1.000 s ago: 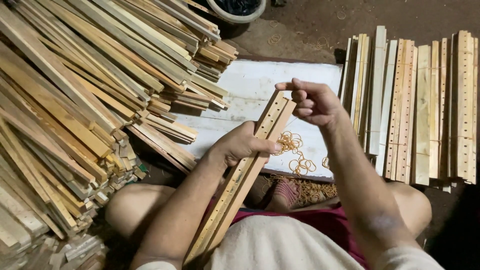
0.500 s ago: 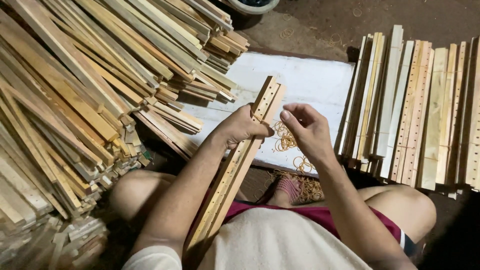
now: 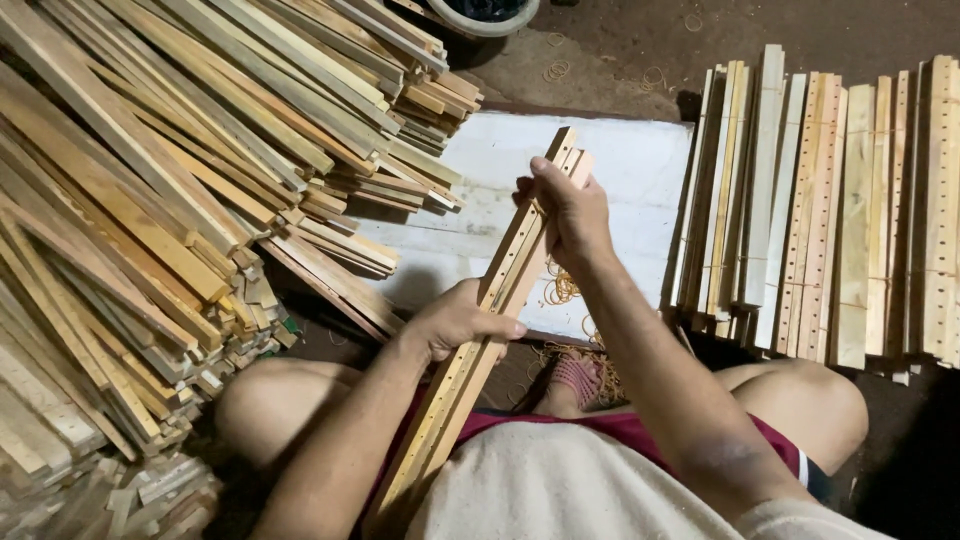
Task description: The person gathers thin wooden strips with pre-drilled holes, aligns them into small stacks, and secures each stack with a rubber band. The person then places the completed bundles aside and repeats the process.
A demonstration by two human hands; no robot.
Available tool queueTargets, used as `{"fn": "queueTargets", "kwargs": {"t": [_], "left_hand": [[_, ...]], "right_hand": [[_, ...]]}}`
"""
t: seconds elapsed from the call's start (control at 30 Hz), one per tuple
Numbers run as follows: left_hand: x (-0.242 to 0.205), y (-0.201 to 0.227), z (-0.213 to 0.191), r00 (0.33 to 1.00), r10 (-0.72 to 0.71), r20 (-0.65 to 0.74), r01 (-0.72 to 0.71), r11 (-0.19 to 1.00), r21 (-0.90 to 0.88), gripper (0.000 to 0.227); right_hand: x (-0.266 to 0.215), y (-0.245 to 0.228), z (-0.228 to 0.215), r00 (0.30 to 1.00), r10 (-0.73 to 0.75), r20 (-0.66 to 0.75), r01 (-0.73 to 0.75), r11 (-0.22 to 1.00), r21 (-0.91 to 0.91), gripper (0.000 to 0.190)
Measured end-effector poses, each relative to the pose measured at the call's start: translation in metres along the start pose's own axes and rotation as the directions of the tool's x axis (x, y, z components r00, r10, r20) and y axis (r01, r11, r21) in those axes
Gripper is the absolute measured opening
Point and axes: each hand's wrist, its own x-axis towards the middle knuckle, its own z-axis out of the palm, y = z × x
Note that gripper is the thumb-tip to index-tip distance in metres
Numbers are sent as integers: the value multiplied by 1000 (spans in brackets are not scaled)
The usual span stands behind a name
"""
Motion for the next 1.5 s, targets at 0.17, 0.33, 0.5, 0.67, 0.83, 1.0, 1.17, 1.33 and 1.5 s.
{"fn": "queueTargets", "kwargs": {"t": [0.17,0.33,0.5,0.67,0.83,1.0,1.17,1.33,1.5], "left_hand": [[-3,36,16,998,13,-61,-12,1000,16,31],[0,116,15,965,171,-199,-156,984,87,23],[21,147,1,345,574,-742,-607,740,290,59],[-43,130,48,400,473,-785,-759,651,5,51],[-111,82,82,956,-12,-292,59,986,155,26],[-109,94,74,732,677,-80,185,-84,979,106],[-87,31,35,905,133,-405,312,440,842,77],[-84,-13,-1,963,0,-268,141,850,508,58],[-39,21,30,951,-6,-309,192,795,576,94]], "right_hand": [[-28,7,16,989,96,114,-93,995,-27,45],[-36,8,1,976,15,218,9,994,-105,79],[-109,-42,41,872,149,466,355,462,-813,126],[3,28,-33,800,-132,586,584,-58,-810,52],[8,-12,-26,507,-136,851,749,-419,-513,19],[-32,-22,11,112,14,994,930,-352,-100,9],[-68,-29,28,311,363,879,895,-423,-141,25],[-6,-19,-27,442,295,847,793,-570,-216,27],[-5,17,-36,265,209,941,890,-428,-156,27]]}}
